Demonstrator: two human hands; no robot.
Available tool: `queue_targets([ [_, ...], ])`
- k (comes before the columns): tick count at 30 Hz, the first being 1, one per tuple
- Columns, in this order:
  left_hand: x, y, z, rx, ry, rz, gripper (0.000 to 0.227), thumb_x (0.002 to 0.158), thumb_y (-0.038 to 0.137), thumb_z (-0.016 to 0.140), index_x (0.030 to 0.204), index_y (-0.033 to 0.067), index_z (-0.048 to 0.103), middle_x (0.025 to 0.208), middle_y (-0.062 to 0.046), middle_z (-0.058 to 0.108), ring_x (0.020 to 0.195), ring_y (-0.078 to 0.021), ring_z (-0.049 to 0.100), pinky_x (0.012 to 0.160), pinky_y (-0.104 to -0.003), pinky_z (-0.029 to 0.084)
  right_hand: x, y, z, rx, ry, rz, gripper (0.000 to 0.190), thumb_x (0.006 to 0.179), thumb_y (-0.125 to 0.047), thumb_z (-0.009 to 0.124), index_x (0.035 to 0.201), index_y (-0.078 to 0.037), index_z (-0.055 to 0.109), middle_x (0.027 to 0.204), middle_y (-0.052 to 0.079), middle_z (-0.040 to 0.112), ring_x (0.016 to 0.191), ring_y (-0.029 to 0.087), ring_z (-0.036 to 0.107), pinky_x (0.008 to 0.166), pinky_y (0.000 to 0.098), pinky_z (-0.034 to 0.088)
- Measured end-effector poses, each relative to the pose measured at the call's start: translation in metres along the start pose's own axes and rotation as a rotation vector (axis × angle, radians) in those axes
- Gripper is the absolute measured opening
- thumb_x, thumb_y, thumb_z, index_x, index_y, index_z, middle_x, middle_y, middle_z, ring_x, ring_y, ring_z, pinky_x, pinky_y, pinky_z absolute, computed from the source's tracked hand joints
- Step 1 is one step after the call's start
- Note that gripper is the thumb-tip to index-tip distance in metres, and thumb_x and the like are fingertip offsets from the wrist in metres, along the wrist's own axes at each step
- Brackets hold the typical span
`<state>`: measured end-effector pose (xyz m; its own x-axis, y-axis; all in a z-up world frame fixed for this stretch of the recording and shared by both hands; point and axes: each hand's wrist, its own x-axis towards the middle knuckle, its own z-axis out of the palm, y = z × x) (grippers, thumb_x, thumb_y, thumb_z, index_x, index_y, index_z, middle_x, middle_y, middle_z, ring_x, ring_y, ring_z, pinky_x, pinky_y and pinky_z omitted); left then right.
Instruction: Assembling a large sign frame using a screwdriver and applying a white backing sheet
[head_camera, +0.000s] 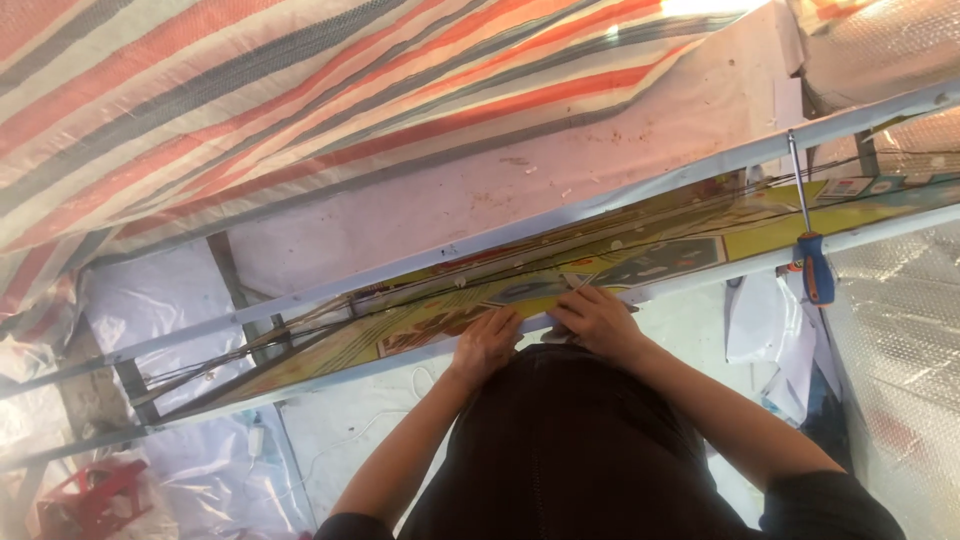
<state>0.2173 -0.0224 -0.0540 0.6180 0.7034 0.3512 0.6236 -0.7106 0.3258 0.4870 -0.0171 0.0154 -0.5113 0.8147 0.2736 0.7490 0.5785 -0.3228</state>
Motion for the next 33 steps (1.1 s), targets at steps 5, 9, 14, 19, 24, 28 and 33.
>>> queue_targets([
  [5,0.015,0.014,-0.001,0.029,0.026,-0.025,0.026,0.092,0.033,0.064,0.113,0.0211,0.073,0.116,-0.004,0.068,0.102,-0.0281,0.069,0.079,-0.037,0.057,-0.007,0.006,0.022,0.011,-0.133,0.06,0.028,0.088,-0.043,0.066,0.106,-0.022,0.069,0.105,-0.001,0.064,0.102,0.027,0.058,0.079,0.0395,0.049],
  [9,0.035,0.03,0.006,0.097,0.061,-0.039,0.02,0.092,0.027,0.062,0.106,0.0201,0.074,0.107,-0.001,0.07,0.095,-0.0236,0.07,0.076,-0.032,0.057,-0.008,0.006,0.024,0.012,-0.169,0.078,0.02,0.092,-0.027,0.064,0.11,-0.024,0.07,0.104,-0.002,0.064,0.102,0.026,0.058,0.077,0.039,0.051],
  [14,0.05,0.04,-0.015,0.139,0.085,-0.041,0.015,0.095,0.028,0.062,0.103,0.0196,0.073,0.104,0.0,0.069,0.089,-0.0214,0.07,0.074,-0.03,0.057,-0.011,0.051,-0.044,0.133,-0.055,0.249,0.039,0.09,-0.011,0.059,0.124,-0.025,0.072,0.115,0.001,0.068,0.105,0.031,0.064,0.083,0.0417,0.055],
  [19,0.049,0.037,-0.013,0.164,0.079,-0.04,0.016,0.097,0.027,0.058,0.102,0.0193,0.072,0.102,0.002,0.067,0.085,-0.0189,0.07,0.071,-0.028,0.057,-0.063,0.074,-0.056,-0.077,0.022,0.309,0.024,0.089,-0.021,0.069,0.111,-0.03,0.076,0.111,-0.006,0.069,0.106,0.021,0.065,0.085,0.0337,0.053],
  [24,0.036,0.031,0.002,0.141,0.083,-0.061,0.016,0.096,0.032,0.06,0.103,0.0229,0.072,0.107,0.003,0.068,0.084,-0.0183,0.071,0.072,-0.028,0.057,-0.082,0.07,-0.035,-0.166,0.007,0.228,0.025,0.096,-0.044,0.06,0.114,-0.03,0.071,0.114,-0.009,0.067,0.11,0.018,0.061,0.095,0.035,0.048],
  [28,0.041,0.037,-0.009,-0.001,-0.045,-0.158,0.021,0.094,0.032,0.07,0.108,0.0164,0.074,0.11,-0.002,0.071,0.093,-0.027,0.074,0.076,-0.038,0.059,-0.081,0.078,-0.03,-0.12,-0.001,0.245,0.023,0.092,-0.033,0.068,0.115,-0.032,0.071,0.115,-0.011,0.066,0.115,0.017,0.057,0.096,0.0356,0.043],
  [33,0.18,0.09,-0.165,-0.906,-0.258,0.044,0.049,0.097,0.052,0.058,0.127,0.0153,0.069,0.114,-0.015,0.075,0.1,-0.0425,0.069,0.086,-0.054,0.057,-0.081,0.085,-0.024,-0.044,-0.123,0.235,0.032,0.084,-0.028,0.075,0.115,-0.03,0.07,0.117,-0.01,0.066,0.113,0.018,0.058,0.095,0.0388,0.042],
])
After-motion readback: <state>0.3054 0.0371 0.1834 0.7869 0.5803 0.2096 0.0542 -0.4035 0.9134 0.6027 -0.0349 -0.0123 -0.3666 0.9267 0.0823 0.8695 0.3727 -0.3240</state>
